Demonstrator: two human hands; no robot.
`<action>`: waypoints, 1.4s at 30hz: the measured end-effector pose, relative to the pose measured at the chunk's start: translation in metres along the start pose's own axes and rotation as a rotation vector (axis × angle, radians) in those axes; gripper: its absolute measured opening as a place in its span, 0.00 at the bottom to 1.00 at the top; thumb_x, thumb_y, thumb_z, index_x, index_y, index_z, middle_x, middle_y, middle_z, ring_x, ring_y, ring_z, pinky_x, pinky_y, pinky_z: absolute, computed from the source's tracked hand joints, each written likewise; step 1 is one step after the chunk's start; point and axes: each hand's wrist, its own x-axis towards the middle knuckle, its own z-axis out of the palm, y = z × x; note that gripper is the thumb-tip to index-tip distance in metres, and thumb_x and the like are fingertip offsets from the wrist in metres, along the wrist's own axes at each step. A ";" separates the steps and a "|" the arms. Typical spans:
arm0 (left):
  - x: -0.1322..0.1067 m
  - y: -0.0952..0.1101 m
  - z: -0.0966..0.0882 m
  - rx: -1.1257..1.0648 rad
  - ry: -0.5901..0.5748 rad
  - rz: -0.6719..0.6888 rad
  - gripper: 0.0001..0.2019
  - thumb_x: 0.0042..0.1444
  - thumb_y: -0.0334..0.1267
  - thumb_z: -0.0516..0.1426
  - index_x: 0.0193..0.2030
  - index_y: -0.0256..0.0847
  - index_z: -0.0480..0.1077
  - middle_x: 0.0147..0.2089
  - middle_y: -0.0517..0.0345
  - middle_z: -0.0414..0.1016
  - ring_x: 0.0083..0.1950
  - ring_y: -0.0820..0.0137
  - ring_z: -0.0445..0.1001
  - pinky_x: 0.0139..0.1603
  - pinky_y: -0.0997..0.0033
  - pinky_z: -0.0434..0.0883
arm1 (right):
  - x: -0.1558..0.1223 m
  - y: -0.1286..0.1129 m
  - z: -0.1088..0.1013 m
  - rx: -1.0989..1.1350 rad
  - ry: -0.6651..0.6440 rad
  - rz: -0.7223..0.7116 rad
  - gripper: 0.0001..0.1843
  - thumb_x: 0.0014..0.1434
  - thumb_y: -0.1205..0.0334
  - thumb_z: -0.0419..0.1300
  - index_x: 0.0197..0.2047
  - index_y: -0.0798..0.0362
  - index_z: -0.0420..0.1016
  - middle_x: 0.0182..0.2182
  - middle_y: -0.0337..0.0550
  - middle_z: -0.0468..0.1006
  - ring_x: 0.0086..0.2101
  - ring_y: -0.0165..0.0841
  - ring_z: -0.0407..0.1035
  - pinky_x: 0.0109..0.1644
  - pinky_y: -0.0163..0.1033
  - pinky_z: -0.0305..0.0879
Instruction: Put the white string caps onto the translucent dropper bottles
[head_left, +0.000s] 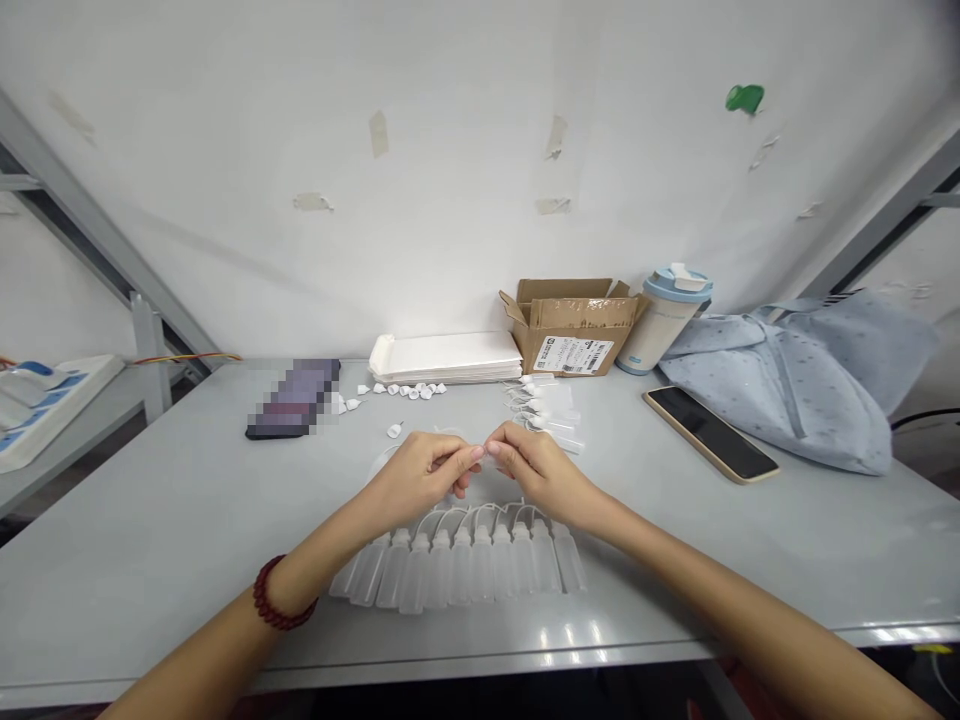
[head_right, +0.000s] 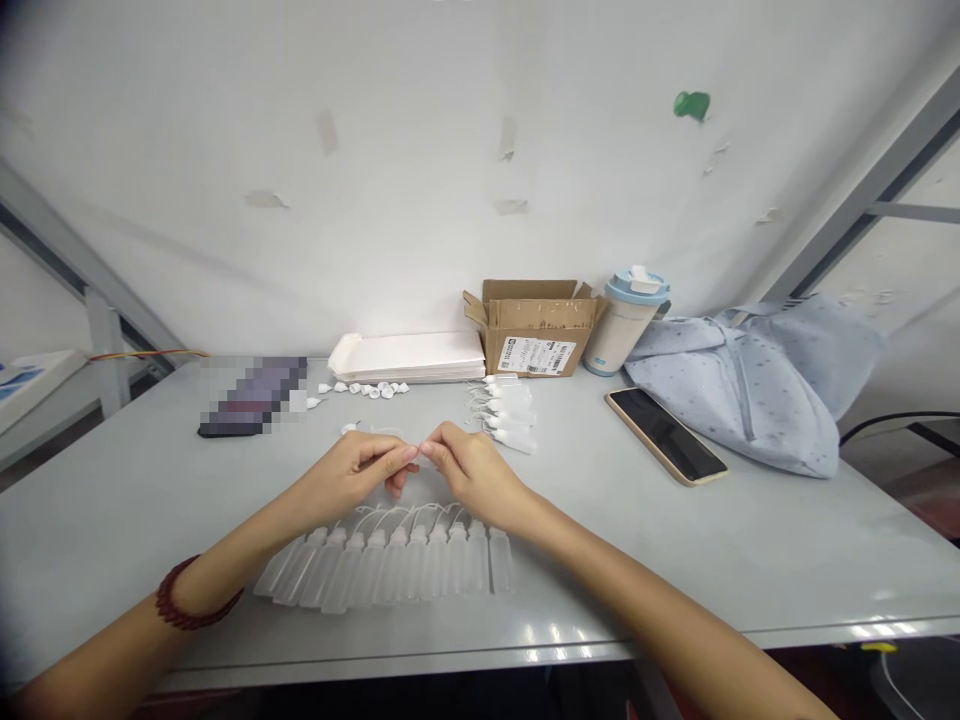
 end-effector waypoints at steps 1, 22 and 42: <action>0.000 0.000 0.001 0.000 -0.003 -0.002 0.21 0.61 0.47 0.48 0.22 0.38 0.66 0.23 0.58 0.71 0.27 0.71 0.71 0.30 0.75 0.67 | 0.000 -0.001 0.000 0.022 -0.010 0.016 0.14 0.65 0.59 0.47 0.31 0.53 0.64 0.20 0.33 0.62 0.23 0.27 0.58 0.28 0.33 0.54; 0.029 -0.100 -0.064 0.700 0.468 0.070 0.18 0.57 0.31 0.43 0.45 0.35 0.72 0.52 0.43 0.71 0.54 0.56 0.66 0.56 0.54 0.63 | 0.020 0.031 -0.040 -0.759 0.264 0.194 0.10 0.66 0.63 0.47 0.42 0.57 0.68 0.41 0.57 0.77 0.41 0.44 0.70 0.36 0.40 0.58; 0.023 -0.079 -0.067 0.563 0.216 -0.165 0.11 0.50 0.42 0.53 0.33 0.39 0.73 0.33 0.54 0.78 0.36 0.63 0.74 0.38 0.68 0.68 | 0.019 0.034 -0.041 -1.020 0.167 0.439 0.12 0.65 0.63 0.50 0.44 0.62 0.71 0.42 0.57 0.75 0.45 0.46 0.68 0.39 0.41 0.59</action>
